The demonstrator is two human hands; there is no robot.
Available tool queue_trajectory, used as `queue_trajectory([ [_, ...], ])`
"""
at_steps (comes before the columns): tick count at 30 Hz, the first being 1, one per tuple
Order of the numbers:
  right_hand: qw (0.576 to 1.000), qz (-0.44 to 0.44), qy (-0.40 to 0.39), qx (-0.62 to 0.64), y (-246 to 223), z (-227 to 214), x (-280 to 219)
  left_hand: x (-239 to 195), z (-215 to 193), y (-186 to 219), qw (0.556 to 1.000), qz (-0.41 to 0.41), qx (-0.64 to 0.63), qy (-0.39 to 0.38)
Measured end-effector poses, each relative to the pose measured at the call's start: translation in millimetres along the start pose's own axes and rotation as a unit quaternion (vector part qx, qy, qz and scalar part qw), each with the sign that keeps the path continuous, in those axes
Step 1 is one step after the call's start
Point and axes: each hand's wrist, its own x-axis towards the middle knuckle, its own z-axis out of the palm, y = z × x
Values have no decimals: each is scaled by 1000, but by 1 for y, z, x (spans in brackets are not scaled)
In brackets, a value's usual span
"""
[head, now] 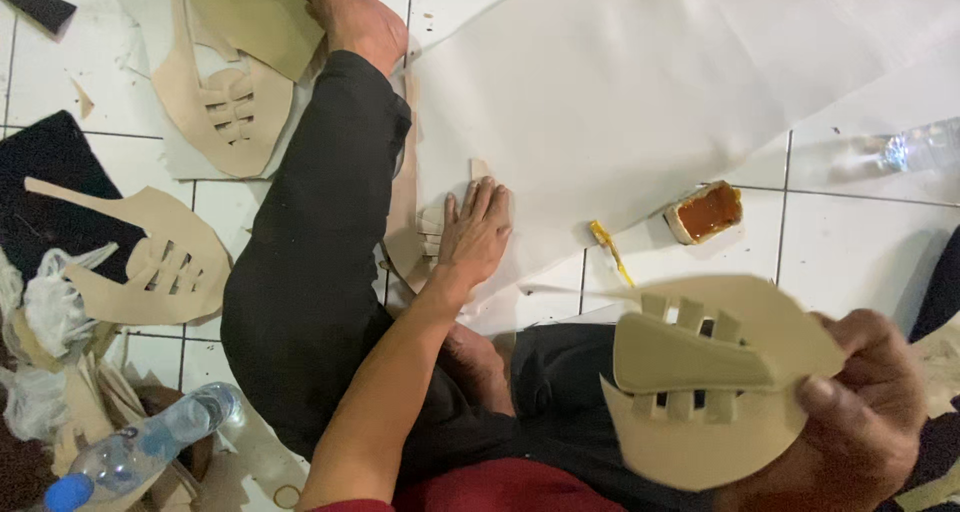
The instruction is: The person sits on the floor and applies glue to beige shoe sole components using a brush. They then press the glued parts together to assemble the shoe sole.
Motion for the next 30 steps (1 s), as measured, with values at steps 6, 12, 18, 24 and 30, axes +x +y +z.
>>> queue_trajectory([
  [6, 996, 28, 84, -23, 8, 24, -5, -3, -44, 19, 937, -112, -326, 50],
  [12, 986, 82, 65, -133, 58, -4, 34, -76, -157, 83, 683, 187, -679, -194],
  [18, 978, 62, -55, -193, 116, -2, 65, -87, -176, 99, 808, 59, -584, -57],
  [24, 904, 51, -69, -420, 115, -47, 66, -68, -148, 54, 749, -39, -661, 25],
  [30, 652, 202, -93, -725, 132, -133, 49, -64, -131, 41, 674, -49, -729, 113],
])
